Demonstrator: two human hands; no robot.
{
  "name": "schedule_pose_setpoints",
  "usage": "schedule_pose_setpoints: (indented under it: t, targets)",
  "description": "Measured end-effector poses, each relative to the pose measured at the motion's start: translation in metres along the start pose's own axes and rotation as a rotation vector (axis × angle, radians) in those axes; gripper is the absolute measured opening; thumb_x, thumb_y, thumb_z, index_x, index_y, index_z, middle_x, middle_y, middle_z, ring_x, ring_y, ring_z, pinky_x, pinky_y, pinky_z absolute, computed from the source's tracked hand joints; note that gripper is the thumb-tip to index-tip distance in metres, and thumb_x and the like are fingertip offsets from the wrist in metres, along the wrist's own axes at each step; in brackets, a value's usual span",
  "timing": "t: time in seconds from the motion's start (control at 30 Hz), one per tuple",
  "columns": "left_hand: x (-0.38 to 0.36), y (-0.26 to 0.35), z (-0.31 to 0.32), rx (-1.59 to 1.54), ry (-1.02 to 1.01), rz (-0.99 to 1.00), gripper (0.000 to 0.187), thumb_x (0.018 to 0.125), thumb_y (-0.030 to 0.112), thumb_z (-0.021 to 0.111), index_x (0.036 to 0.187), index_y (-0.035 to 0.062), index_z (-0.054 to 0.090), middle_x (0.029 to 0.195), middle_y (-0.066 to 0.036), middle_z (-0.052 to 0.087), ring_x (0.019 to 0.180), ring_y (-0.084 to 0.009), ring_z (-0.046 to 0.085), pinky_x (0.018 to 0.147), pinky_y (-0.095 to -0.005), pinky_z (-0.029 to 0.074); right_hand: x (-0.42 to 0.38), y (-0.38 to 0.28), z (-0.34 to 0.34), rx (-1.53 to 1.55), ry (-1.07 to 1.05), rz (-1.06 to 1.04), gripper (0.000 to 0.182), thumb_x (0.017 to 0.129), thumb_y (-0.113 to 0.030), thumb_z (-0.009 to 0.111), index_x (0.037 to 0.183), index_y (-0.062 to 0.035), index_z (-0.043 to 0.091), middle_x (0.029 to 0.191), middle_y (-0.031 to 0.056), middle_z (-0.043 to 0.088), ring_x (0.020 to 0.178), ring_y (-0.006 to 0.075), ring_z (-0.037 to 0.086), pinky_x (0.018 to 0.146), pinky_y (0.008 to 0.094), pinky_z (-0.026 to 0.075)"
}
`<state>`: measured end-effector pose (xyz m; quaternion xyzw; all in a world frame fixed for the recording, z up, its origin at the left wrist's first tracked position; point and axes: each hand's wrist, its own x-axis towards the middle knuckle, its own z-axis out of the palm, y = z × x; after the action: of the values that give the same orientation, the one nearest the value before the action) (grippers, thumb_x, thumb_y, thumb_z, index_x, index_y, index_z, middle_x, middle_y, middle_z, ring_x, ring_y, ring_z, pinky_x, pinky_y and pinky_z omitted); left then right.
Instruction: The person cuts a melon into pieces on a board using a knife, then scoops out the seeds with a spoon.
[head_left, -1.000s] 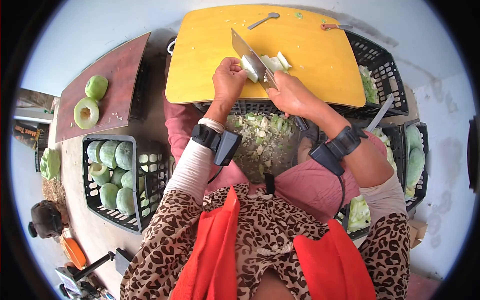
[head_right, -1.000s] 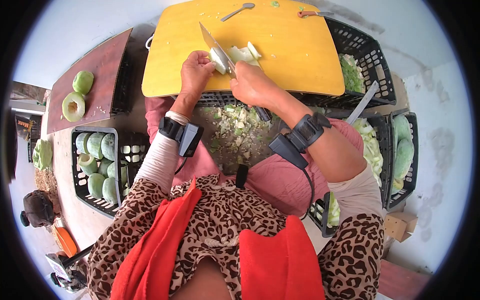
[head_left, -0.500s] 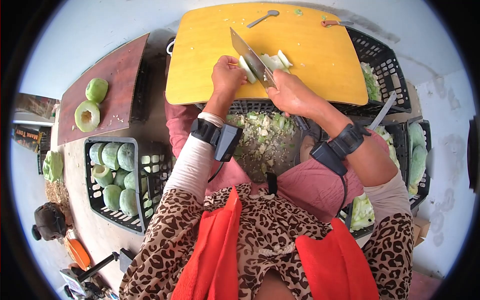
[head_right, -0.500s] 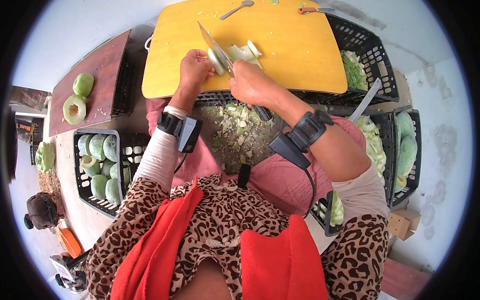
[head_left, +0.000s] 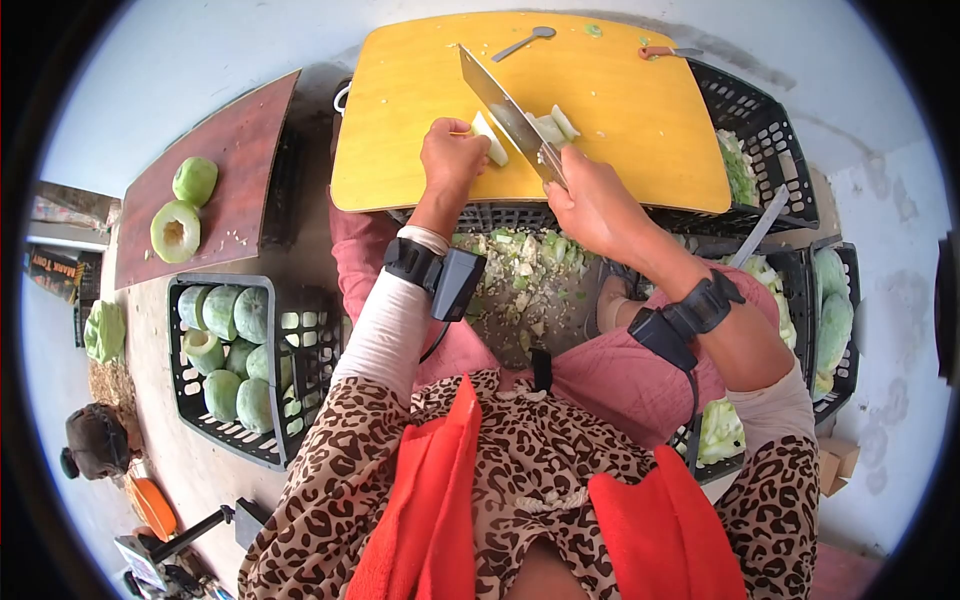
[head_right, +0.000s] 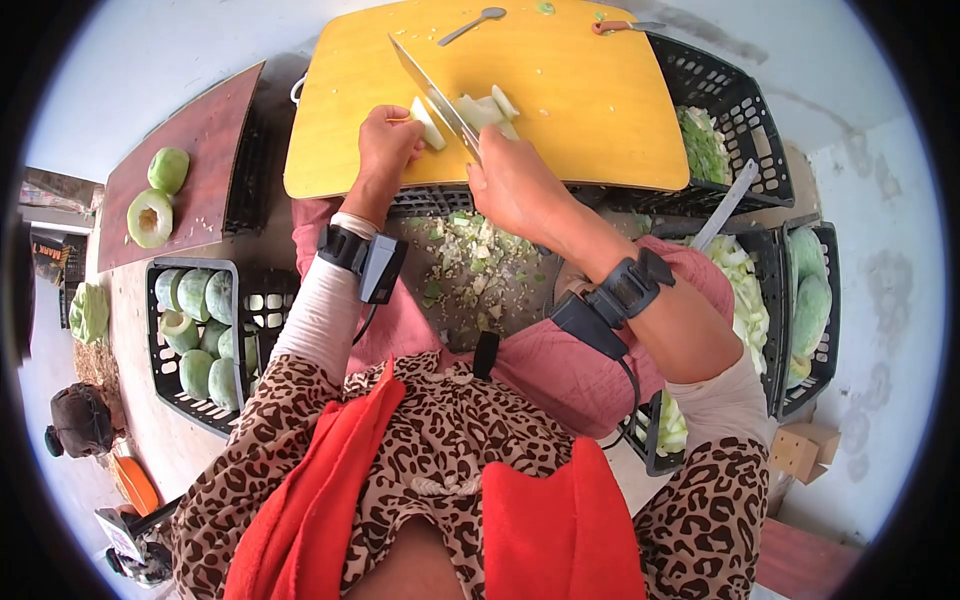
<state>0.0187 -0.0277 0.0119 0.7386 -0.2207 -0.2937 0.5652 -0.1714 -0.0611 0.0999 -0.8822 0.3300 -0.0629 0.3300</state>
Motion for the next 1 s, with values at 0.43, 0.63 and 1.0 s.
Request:
schedule_pose_setpoints:
  t: [0.43, 0.63, 1.0]
  targets:
    - [0.001, -0.013, 0.009, 0.145, 0.095, 0.126, 0.019, 0.071, 0.006, 0.065, 0.088, 0.0044, 0.055, 0.07, -0.011, 0.065, 0.061, -0.0219, 0.064, 0.062, -0.0354, 0.052, -0.007, -0.003, 0.01, 0.013, -0.033, 0.011, 0.024, 0.087, -0.011, 0.054, 0.094, 0.0092, 0.042, 0.075, 0.0323, 0.058, 0.076, 0.0479, 0.06, 0.067, 0.0509, 0.048]
    - [0.008, -0.021, 0.011, 0.158, 0.109, 0.132, 0.019, 0.071, 0.008, 0.065, 0.087, 0.0045, 0.055, 0.07, -0.012, 0.065, 0.066, -0.0237, 0.064, 0.063, -0.0356, 0.052, -0.008, -0.008, 0.008, 0.005, -0.034, 0.011, 0.025, 0.088, -0.012, 0.054, 0.095, 0.0093, 0.042, 0.075, 0.0323, 0.058, 0.076, 0.0481, 0.06, 0.068, 0.0515, 0.048]
    - [0.006, -0.02, 0.009, 0.162, 0.092, 0.134, 0.022, 0.071, 0.008, 0.066, 0.089, 0.0044, 0.055, 0.072, -0.012, 0.064, 0.067, -0.0247, 0.065, 0.065, -0.0355, 0.052, -0.01, -0.006, 0.004, -0.011, -0.045, 0.033, 0.024, 0.086, -0.01, 0.054, 0.093, 0.0097, 0.042, 0.075, 0.0329, 0.058, 0.075, 0.0482, 0.06, 0.066, 0.0513, 0.047]
